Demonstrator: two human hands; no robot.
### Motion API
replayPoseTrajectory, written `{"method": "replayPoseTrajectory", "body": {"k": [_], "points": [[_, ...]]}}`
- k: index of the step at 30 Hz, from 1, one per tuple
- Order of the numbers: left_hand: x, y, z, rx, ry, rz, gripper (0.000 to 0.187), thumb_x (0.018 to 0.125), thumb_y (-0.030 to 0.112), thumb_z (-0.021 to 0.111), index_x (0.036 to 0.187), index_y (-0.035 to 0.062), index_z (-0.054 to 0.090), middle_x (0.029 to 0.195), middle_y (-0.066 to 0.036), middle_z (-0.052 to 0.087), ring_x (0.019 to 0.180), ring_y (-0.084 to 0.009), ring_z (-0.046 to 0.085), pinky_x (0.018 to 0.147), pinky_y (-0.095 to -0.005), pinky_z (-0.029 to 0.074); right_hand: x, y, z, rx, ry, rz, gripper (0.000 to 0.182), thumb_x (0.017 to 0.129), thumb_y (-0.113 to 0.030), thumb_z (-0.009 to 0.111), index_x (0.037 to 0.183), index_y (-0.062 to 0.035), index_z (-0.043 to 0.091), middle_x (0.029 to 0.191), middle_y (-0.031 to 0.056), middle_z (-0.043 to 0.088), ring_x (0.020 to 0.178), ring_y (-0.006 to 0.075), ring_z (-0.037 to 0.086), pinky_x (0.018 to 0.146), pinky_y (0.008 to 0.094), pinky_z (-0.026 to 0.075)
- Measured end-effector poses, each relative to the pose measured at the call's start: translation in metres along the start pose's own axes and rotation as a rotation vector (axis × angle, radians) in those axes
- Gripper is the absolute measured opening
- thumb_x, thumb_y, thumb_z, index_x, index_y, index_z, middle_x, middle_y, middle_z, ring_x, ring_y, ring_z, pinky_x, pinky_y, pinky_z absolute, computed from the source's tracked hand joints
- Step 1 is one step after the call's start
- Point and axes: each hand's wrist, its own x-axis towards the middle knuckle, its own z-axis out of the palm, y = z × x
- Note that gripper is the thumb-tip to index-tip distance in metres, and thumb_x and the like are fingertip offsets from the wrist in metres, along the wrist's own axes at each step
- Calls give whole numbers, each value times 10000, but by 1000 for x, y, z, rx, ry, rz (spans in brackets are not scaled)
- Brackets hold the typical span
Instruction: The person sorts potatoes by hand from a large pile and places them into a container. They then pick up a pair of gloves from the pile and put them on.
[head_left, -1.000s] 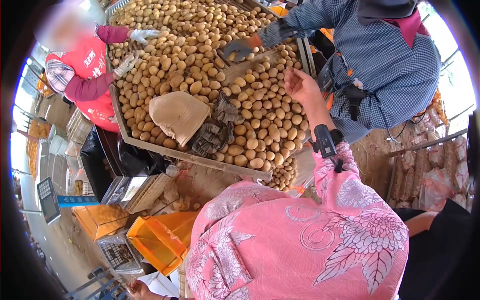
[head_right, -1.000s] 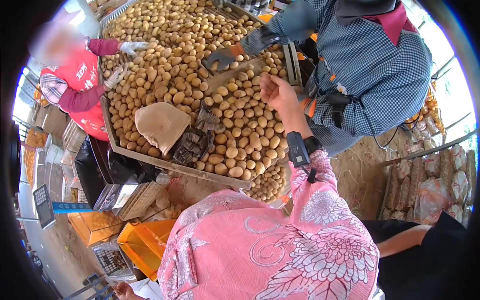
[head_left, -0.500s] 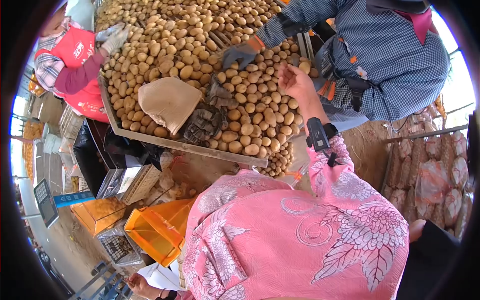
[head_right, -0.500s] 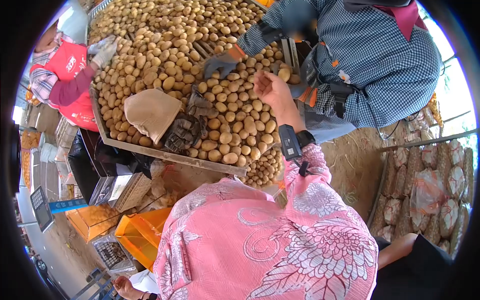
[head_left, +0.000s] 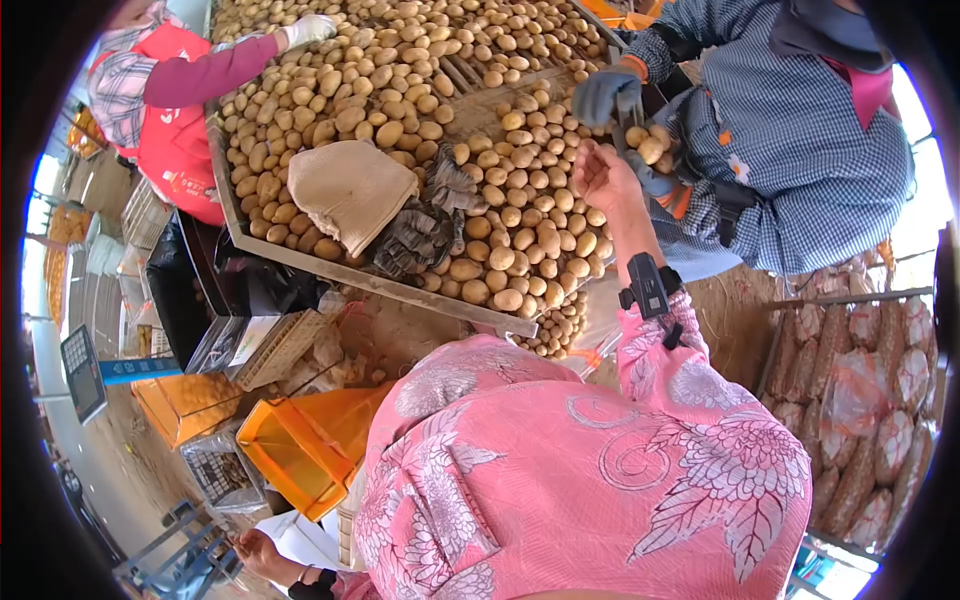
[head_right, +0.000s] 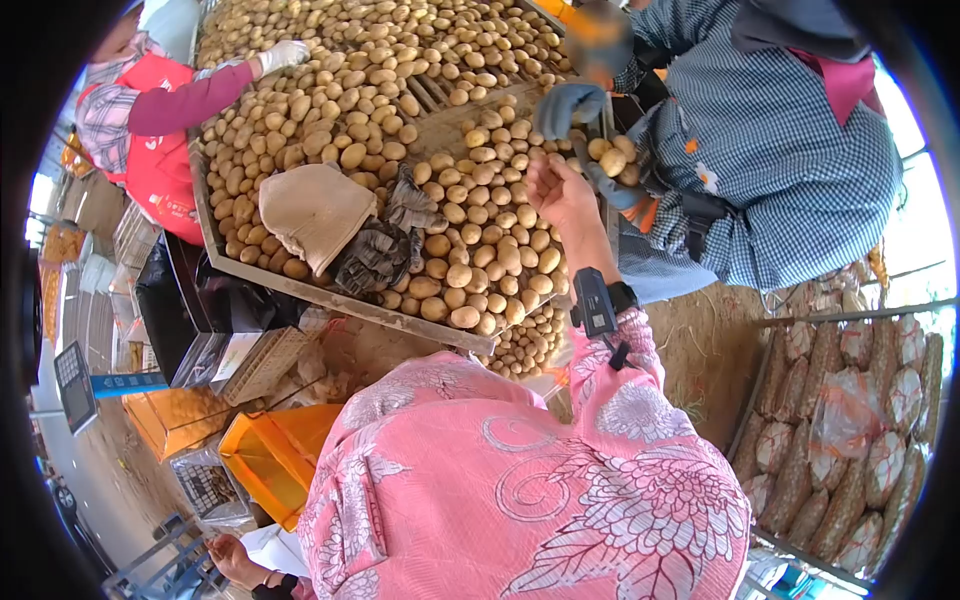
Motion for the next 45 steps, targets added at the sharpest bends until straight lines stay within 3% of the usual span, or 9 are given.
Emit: {"method": "replayPoseTrajectory", "body": {"k": [5, 8, 11, 15, 19, 25, 32, 36, 45], "points": [[4, -3, 1, 26, 41, -47, 125, 810, 122, 576, 727, 29, 587, 591, -64, 562, 539, -168, 536, 559, -279, 464, 9, 14, -22, 47, 59, 59, 186, 886, -161, 478, 962, -37, 593, 785, 42, 630, 718, 168, 600, 590, 309, 505], [1, 0, -5, -346, -301, -500, 176, 869, 86, 483, 697, 49, 469, 635, -74, 483, 627, -173, 492, 603, -304, 454, 20, 21, -44, 223, 78, 155, 116, 827, -116, 552, 875, -21, 600, 790, 77, 640, 708, 215, 615, 652, 352, 516], [-18, -8, 15, -231, -97, -319, 212, 868, 100, 463, 657, 78, 476, 572, -48, 477, 546, -156, 487, 571, -291, 449, 41, 26, -75, 129, 77, 171, 136, 843, -116, 519, 862, -13, 607, 808, 102, 634, 769, 228, 602, 742, 357, 495], [-24, -13, 42, -100, -81, -139, 164, 815, 121, 532, 657, 80, 548, 566, -24, 529, 533, -167, 525, 544, -320, 442, 89, 42, -112, 23, -237, 348, 195, 856, -164, 501, 972, -44, 603, 954, 81, 630, 908, 239, 588, 792, 393, 474], [-54, -22, 70, -154, 37, -47, 70, 814, 125, 518, 818, 80, 572, 619, -12, 553, 541, -166, 527, 535, -317, 435, 87, 31, -127, 58, -47, 316, 257, 873, -140, 475, 1088, -14, 540, 1049, 97, 593, 984, 271, 556, 835, 397, 467], [-52, -16, 87, -126, 67, -5, 80, 821, 99, 486, 846, 75, 557, 608, -6, 512, 546, -156, 510, 518, -321, 446, 40, 57, -65, -87, 197, 46, 315, 893, -126, 437, 1163, 33, 467, 1139, 126, 539, 1063, 289, 506, 856, 390, 473], [-67, -14, 118, -62, 97, 63, 99, 846, 114, 485, 864, 45, 553, 643, -19, 528, 554, -138, 512, 520, -290, 458, 50, 48, -69, -180, 135, 153, 234, 867, -83, 481, 1039, 53, 561, 1004, 124, 613, 932, 242, 584, 789, 334, 506], [-79, -24, 124, 12, 169, 54, 107, 851, 115, 482, 855, 44, 562, 636, -30, 543, 531, -145, 515, 511, -302, 463, 60, 51, -66, -253, 41, 170, 283, 886, -113, 443, 1104, 47, 530, 1044, 126, 594, 945, 247, 572, 788, 336, 494], [-125, 9, 122, 623, 244, 321, 205, 880, 189, 462, 877, 50, 613, 714, -40, 606, 545, -138, 571, 486, -274, 484, 80, 59, -51, -275, -125, 208, 299, 887, -144, 465, 1127, 26, 519, 1086, 106, 584, 970, 255, 564, 750, 361, 490]]}}
